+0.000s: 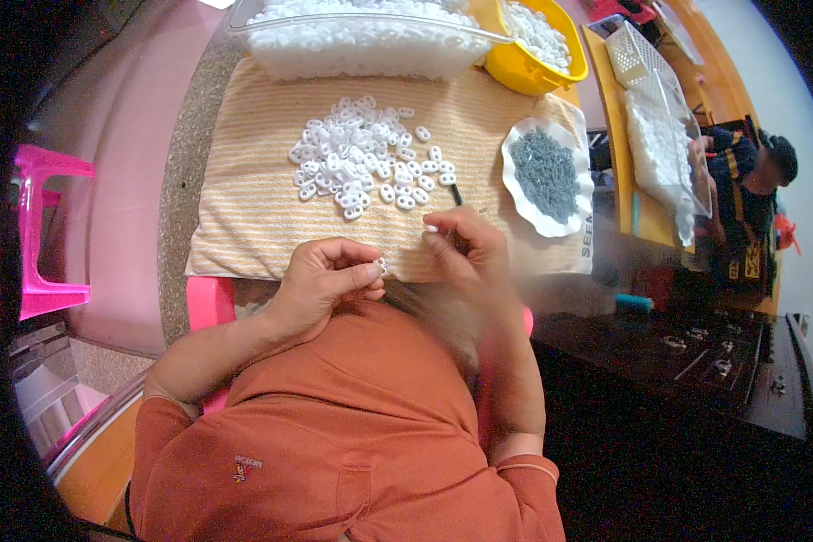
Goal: Assembling small white plastic components by inserting metal pins into them.
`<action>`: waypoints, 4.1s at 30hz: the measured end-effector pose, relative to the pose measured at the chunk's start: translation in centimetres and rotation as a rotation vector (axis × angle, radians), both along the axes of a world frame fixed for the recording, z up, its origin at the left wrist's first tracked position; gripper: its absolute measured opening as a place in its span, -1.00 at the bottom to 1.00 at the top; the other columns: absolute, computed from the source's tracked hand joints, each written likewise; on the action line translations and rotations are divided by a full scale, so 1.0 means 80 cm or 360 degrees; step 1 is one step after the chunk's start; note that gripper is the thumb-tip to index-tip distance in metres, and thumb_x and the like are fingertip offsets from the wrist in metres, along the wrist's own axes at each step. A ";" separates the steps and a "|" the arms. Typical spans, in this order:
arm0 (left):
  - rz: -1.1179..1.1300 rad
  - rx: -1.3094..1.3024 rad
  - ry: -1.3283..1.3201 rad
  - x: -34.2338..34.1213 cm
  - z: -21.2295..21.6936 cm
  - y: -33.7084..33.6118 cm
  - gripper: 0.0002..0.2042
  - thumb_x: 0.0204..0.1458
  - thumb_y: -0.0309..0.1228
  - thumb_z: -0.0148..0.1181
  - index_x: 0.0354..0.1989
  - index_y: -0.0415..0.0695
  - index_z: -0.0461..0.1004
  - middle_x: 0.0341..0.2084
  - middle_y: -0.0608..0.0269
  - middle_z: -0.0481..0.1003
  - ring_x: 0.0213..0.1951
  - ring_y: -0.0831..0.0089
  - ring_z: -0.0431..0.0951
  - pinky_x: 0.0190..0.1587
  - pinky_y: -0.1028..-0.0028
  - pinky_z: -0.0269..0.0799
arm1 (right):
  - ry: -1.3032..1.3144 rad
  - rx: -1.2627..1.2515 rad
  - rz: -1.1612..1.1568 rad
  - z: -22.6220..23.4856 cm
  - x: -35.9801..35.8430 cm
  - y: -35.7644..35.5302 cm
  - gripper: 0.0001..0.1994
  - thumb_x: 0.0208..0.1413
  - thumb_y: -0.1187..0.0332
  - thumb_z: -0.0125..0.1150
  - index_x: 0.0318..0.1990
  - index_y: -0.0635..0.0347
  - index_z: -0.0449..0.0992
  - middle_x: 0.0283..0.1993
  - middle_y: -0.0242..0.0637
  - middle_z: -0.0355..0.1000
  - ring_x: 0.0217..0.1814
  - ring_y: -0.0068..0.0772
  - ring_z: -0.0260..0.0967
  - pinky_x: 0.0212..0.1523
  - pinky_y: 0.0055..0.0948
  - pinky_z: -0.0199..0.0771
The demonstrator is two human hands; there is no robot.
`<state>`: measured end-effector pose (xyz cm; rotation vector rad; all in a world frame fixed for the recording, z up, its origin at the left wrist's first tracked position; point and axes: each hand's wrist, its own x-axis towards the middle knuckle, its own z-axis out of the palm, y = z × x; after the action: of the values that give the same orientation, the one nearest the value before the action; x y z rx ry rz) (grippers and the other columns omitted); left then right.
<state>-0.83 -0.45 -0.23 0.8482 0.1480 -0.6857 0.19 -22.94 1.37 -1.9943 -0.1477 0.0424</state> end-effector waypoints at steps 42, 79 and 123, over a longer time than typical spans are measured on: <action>-0.0019 -0.0010 0.0030 0.001 0.003 0.001 -0.80 0.06 -0.56 0.19 -0.15 -0.35 0.43 -0.33 0.15 0.53 -0.35 0.52 0.56 -0.26 0.57 0.57 | 0.0554 0.0783 0.0118 0.000 -0.029 0.025 -0.69 0.08 0.62 0.15 0.01 0.44 0.39 -0.28 -0.12 0.50 -0.31 -0.40 0.48 -0.26 -0.42 0.56; -0.0037 -0.0033 0.0036 0.000 0.001 0.001 -0.83 0.06 -0.56 0.19 -0.17 -0.31 0.47 -0.37 0.20 0.53 -0.37 0.55 0.55 -0.28 0.59 0.55 | 0.0625 0.0872 0.0132 -0.001 -0.033 0.032 -0.70 0.07 0.59 0.20 -0.01 0.43 0.43 -0.18 -0.14 0.50 -0.24 -0.42 0.49 -0.24 -0.48 0.55; -0.0206 -0.0341 0.0138 0.006 0.003 0.003 -0.88 0.06 -0.53 0.21 -0.25 -0.20 0.42 -0.36 0.22 0.52 -0.32 0.52 0.57 -0.22 0.57 0.55 | 0.0389 0.1138 0.0252 -0.007 -0.036 0.043 -0.70 0.04 0.56 0.23 -0.04 0.36 0.47 -0.06 -0.17 0.28 -0.16 -0.46 0.37 -0.13 -0.55 0.42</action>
<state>-0.38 -0.24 -0.03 0.6264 0.0956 -0.8447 -2.72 -19.47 0.82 -1.2491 -0.1376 0.2932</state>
